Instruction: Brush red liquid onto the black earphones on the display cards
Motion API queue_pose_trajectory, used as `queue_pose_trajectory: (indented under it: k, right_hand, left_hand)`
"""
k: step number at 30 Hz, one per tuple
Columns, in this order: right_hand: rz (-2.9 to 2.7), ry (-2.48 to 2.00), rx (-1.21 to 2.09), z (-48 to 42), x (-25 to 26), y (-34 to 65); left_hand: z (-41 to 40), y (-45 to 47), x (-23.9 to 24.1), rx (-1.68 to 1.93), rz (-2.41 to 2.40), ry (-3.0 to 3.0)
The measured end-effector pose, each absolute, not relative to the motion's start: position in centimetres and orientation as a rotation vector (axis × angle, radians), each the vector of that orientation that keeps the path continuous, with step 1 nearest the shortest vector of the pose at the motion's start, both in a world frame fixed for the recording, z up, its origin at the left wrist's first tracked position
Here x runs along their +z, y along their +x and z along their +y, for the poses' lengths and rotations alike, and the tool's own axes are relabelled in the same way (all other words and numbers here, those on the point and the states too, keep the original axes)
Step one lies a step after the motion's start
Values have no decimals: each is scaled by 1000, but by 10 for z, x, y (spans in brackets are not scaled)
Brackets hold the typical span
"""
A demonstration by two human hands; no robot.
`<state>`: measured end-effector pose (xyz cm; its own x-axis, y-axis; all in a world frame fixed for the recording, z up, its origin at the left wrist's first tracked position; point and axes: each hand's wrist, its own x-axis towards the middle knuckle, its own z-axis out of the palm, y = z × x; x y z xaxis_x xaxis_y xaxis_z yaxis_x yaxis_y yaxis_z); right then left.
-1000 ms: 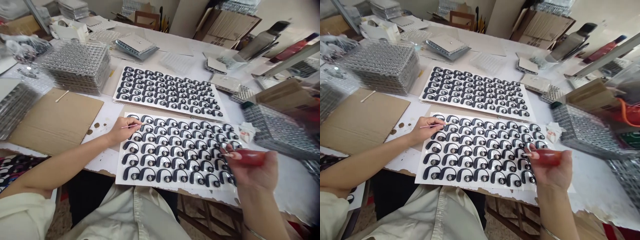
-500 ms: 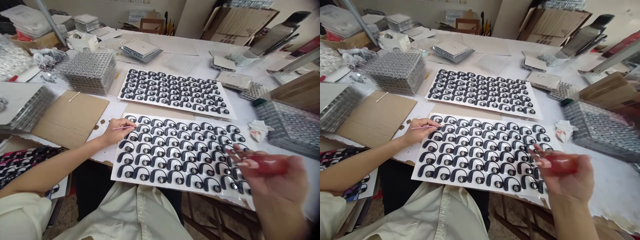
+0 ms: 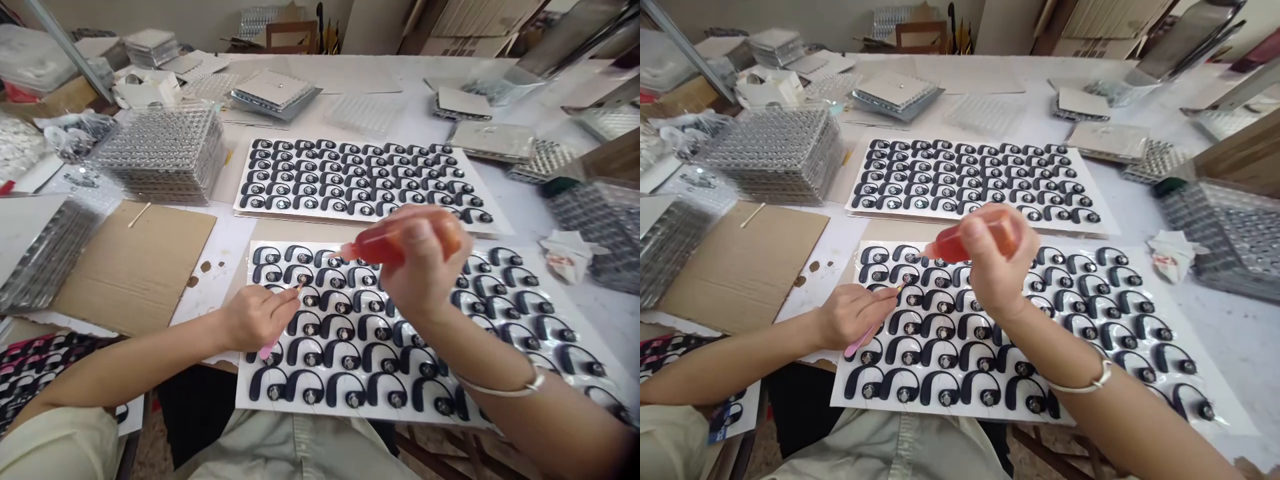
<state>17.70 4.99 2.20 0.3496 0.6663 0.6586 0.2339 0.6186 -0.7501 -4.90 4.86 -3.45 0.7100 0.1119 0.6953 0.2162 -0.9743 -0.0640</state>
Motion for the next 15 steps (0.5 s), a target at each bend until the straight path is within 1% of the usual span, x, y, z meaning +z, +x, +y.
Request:
queue_pose_trajectory:
  k: [4, 7, 15]
  right_hand:
    - [-1331, -1006, 302, 46, -7, 164]
    - [-1389, -1045, 322, 41, -19, 165]
    - [-1616, -948, 176, 38, -18, 161]
  left_hand:
    - [43, -48, -33, -1036, -287, -2749]
    - [42, -47, -32, -1010, -332, -2741]
    - [37, -46, -32, -894, -333, -2731]
